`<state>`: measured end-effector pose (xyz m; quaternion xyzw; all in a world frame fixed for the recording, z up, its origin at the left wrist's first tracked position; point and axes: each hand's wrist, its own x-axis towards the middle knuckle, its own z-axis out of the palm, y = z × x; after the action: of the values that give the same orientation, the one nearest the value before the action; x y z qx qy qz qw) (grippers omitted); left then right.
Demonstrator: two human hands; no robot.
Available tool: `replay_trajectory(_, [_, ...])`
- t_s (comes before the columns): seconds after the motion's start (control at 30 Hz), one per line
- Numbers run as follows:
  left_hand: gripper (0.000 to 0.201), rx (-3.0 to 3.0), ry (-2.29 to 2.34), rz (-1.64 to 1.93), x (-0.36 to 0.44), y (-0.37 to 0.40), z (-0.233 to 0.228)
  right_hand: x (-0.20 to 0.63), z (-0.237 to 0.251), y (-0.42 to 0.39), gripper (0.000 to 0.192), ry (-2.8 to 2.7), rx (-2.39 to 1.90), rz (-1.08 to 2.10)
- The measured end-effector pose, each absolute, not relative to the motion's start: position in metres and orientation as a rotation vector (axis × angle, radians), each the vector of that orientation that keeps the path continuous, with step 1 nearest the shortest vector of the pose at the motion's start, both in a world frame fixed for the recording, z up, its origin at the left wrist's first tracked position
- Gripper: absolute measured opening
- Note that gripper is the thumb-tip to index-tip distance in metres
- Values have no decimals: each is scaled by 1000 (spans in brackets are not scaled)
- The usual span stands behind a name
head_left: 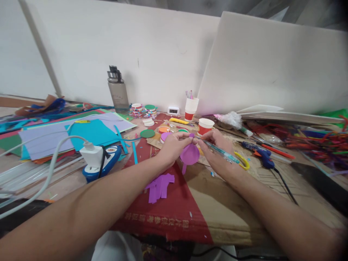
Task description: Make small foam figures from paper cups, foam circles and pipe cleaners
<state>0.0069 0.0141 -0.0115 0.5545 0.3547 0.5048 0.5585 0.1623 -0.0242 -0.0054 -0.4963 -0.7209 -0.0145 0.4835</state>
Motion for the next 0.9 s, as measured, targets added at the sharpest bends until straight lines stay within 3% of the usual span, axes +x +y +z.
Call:
replay_trajectory(0.27, [19,1213,905,1191,0,24,-13,176,0,-14,16,-1877,-1077,-150])
replay_trajectory(0.53, [26,1174,885,1235,-6,26,-5,198,-34,17,26,-2297,-1356,-124])
replay_trajectory(0.7, [34,1168,880,1230,-9,28,-3,190,-31,15,29,-2187,-1395,-134])
replay_trajectory(0.77, [34,1164,854,1255,-10,29,-3,182,-21,9,30,-2085,-1382,-61])
replay_trajectory(0.9, [35,1161,760,1318,-9,28,-2,163,-8,-2,32,-1871,-1226,464])
